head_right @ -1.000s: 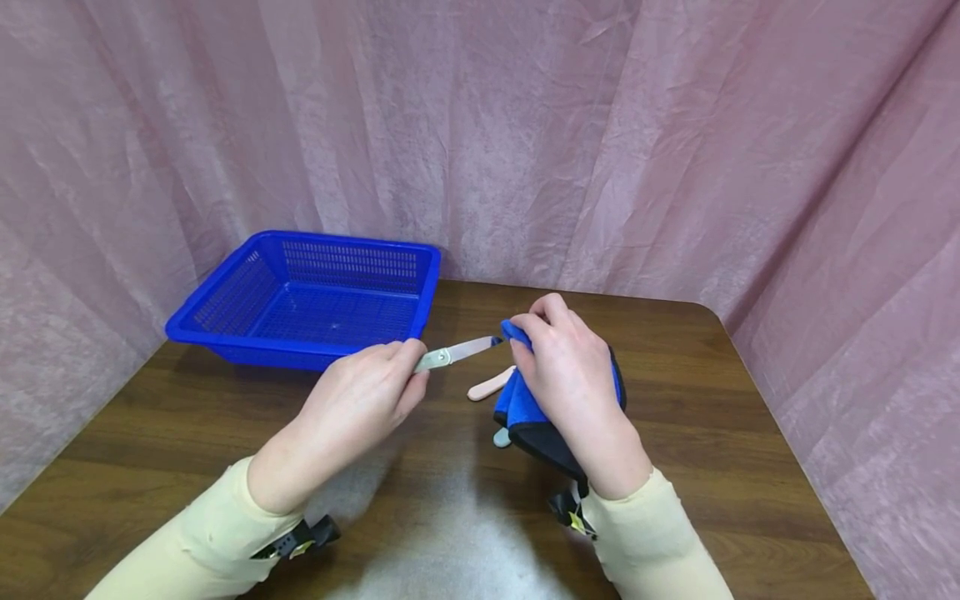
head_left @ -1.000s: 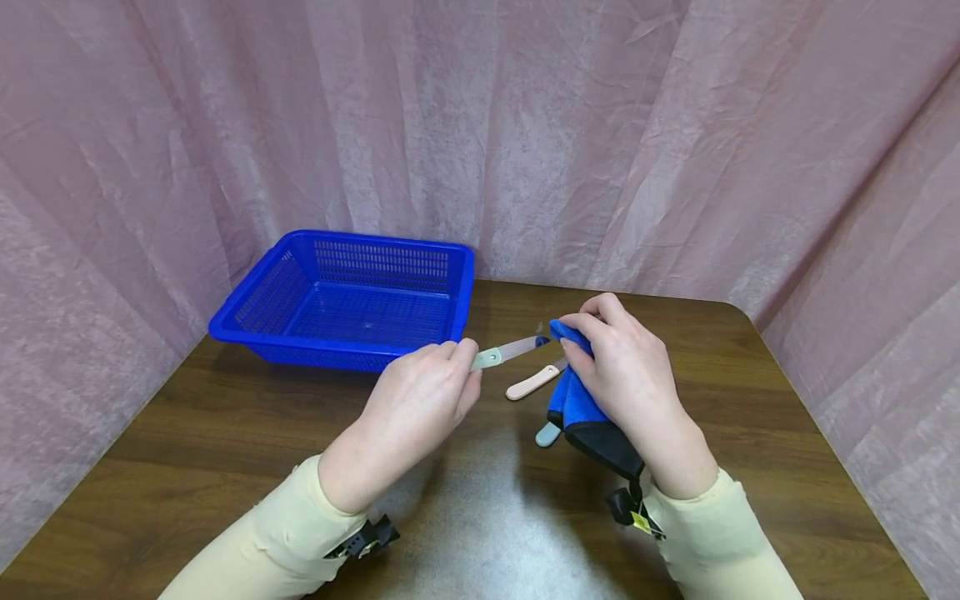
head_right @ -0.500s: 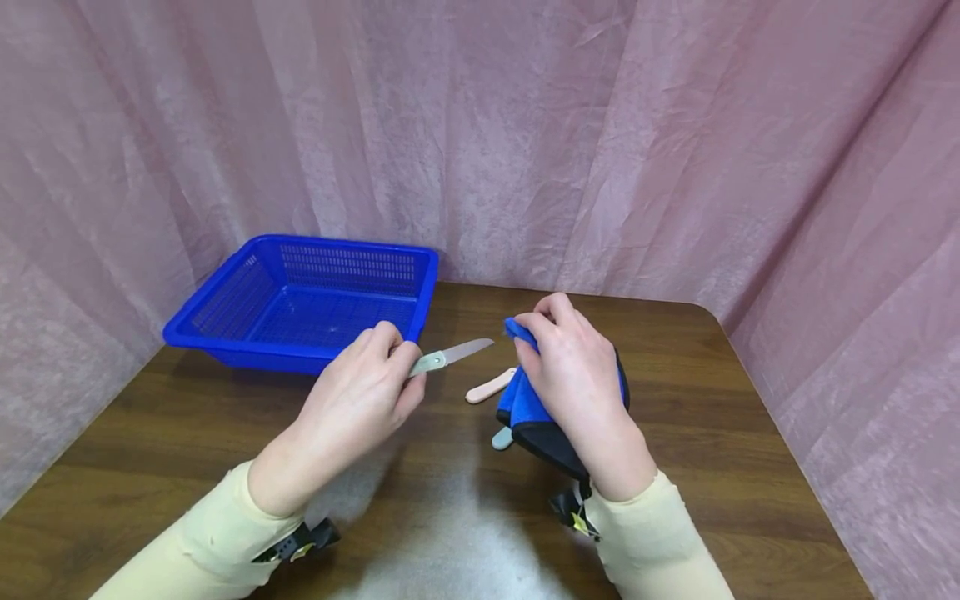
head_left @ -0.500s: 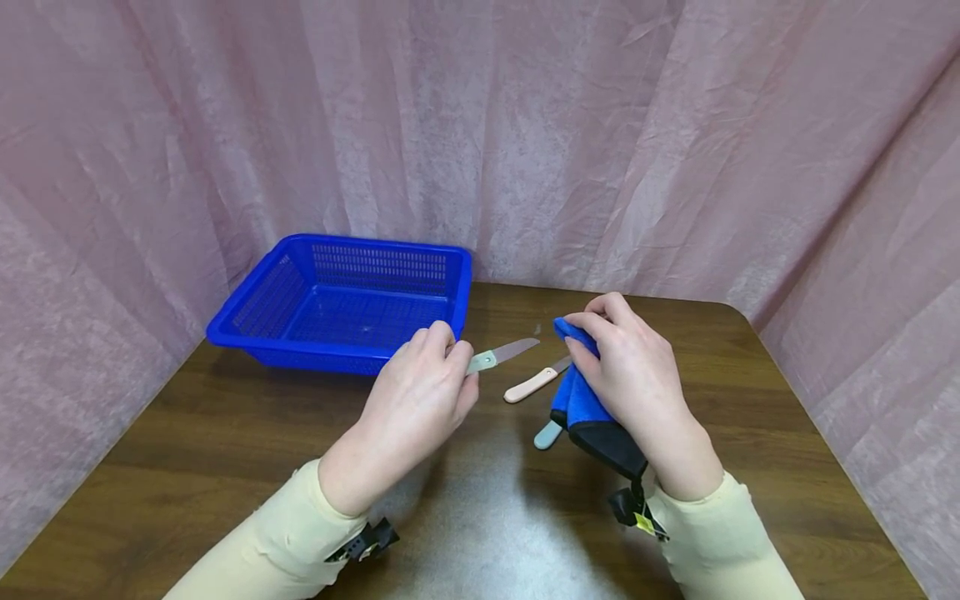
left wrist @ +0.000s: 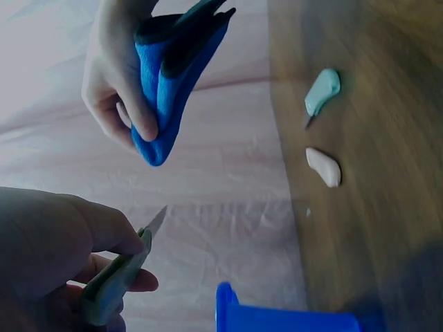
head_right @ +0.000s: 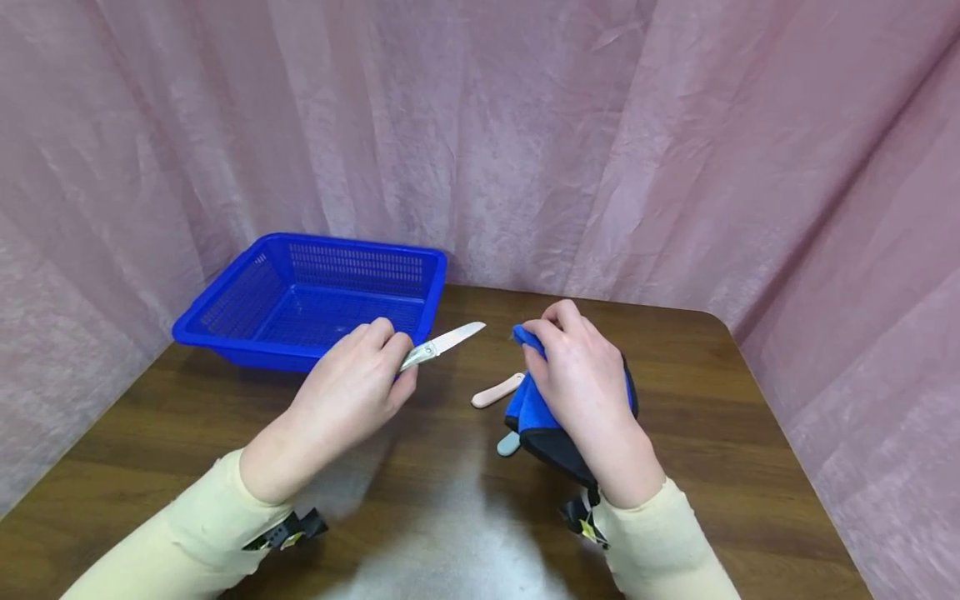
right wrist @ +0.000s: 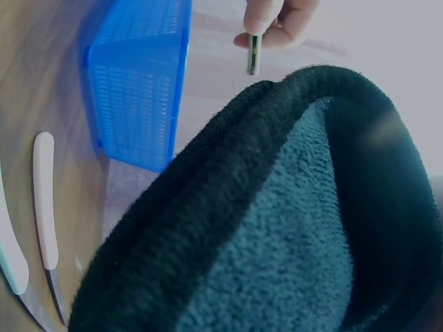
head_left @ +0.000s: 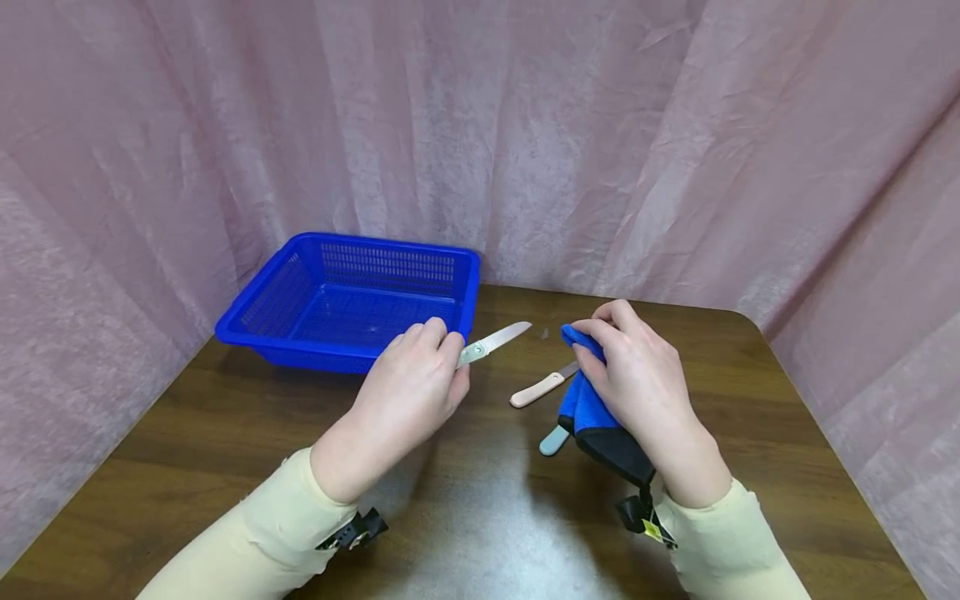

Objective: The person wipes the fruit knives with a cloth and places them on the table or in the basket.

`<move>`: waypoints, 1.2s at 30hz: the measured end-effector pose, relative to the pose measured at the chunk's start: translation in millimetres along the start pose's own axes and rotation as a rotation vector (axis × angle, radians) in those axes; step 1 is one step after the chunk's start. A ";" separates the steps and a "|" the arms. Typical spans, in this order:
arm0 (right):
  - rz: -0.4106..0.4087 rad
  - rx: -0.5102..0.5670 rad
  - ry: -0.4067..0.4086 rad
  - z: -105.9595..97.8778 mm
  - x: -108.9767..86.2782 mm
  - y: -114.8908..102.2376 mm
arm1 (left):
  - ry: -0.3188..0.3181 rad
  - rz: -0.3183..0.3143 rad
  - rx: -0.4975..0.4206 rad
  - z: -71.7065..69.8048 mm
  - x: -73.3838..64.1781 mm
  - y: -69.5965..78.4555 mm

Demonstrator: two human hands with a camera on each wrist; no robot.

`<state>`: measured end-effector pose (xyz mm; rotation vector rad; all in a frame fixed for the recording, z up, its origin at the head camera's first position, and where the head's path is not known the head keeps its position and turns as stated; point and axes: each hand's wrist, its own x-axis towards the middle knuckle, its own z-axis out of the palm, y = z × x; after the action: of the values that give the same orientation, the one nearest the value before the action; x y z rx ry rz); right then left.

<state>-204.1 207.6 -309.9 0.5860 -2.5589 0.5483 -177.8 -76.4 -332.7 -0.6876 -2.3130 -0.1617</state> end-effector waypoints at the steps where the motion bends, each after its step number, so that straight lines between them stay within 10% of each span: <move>1: -0.002 -0.002 -0.002 -0.1 0.3 0.5 | -0.001 0.003 0.003 -1.0 0.6 -1.8; 16: -0.043 -0.014 -0.055 9.3 4.9 5.3 | -0.107 -0.088 0.029 -9.8 12.5 -39.5; 36: -0.074 -0.005 -0.080 27.3 13.1 0.7 | -0.442 -0.336 -0.096 6.8 38.4 -94.1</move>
<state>-224.2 191.5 -325.8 0.7115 -2.6000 0.5026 -254.2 -137.9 -305.1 -0.4012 -2.8535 -0.3017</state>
